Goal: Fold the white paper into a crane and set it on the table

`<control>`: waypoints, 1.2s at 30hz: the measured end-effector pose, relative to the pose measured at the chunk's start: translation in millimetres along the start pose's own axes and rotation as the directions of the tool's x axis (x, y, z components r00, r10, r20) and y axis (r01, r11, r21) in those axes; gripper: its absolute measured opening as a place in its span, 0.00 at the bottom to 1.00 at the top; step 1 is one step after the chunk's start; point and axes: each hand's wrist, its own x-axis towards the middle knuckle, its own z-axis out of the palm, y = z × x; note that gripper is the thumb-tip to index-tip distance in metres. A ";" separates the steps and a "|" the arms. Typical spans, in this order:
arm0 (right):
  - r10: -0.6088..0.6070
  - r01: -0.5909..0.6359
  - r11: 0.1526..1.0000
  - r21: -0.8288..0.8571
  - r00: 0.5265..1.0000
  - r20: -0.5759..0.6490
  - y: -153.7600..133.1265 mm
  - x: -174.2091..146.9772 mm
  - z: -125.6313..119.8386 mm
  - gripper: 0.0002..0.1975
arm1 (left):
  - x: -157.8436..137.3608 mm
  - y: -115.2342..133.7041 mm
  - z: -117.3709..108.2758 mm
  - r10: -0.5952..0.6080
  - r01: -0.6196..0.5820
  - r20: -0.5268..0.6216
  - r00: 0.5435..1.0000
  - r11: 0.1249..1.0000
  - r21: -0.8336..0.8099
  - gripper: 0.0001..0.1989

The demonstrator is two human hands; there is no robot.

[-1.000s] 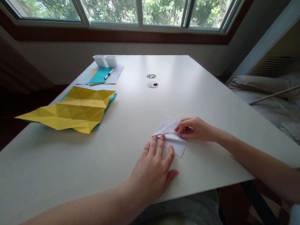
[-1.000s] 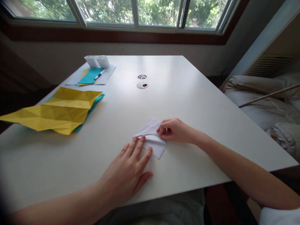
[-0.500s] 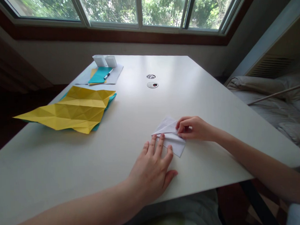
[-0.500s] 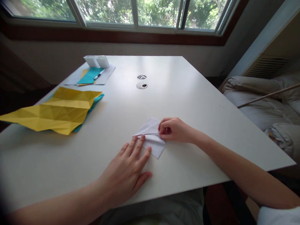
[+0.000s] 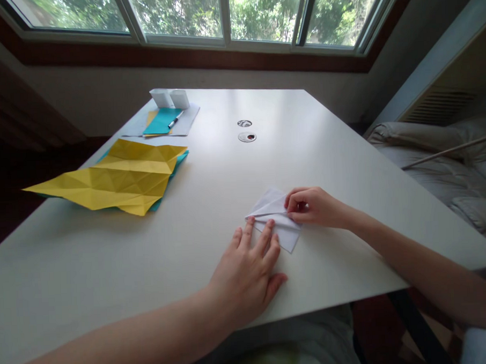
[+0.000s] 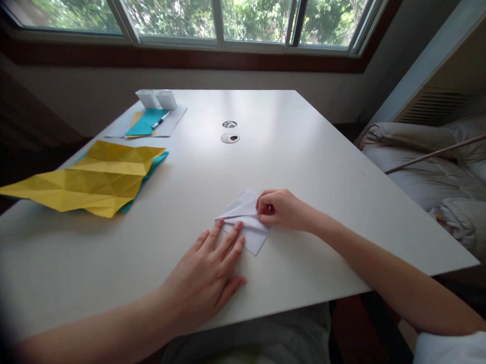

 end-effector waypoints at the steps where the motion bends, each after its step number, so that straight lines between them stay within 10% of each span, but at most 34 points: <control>1: -0.001 0.001 1.000 0.002 1.000 -0.003 -0.2 0.1 0.2 0.03 | -0.1 0.0 -0.1 0.000 0.000 -0.001 1.000 1.000 0.001 0.27; 23: 0.014 -0.014 1.000 -0.005 0.999 -0.035 -0.8 -2.2 3.5 0.03 | -2.0 4.4 -9.5 -0.104 0.105 -0.036 0.994 0.994 0.025 0.25; 36: 0.033 -0.033 0.999 0.014 0.999 -0.012 2.6 -1.4 3.8 0.02 | 2.5 -7.9 -1.9 0.062 -0.062 -0.022 0.998 0.998 -0.021 0.27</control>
